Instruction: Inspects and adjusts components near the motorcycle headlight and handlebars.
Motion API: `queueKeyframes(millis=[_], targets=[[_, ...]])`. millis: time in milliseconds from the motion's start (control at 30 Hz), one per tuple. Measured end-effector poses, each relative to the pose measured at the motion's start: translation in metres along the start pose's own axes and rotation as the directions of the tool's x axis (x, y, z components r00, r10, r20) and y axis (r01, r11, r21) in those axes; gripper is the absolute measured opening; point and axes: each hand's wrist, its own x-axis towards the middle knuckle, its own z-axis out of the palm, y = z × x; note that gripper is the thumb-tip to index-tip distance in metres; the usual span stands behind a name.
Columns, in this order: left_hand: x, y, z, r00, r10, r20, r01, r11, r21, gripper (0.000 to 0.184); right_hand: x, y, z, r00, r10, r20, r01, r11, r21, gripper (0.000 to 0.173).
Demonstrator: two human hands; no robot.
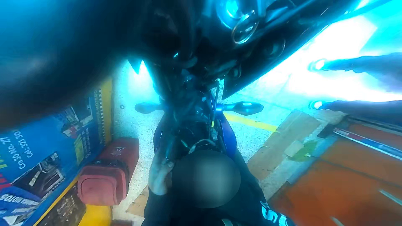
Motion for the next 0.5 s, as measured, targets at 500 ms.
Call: queueKeyframes(millis=[500], targets=[[-0.041, 0.004, 0.082, 0.904, 0.288, 0.317, -0.428, 0.579, 0.694, 0.061, 0.054, 0.052, -0.048, 0.985, 0.147, -0.093, -0.131, 0.978, 0.163, 0.024]])
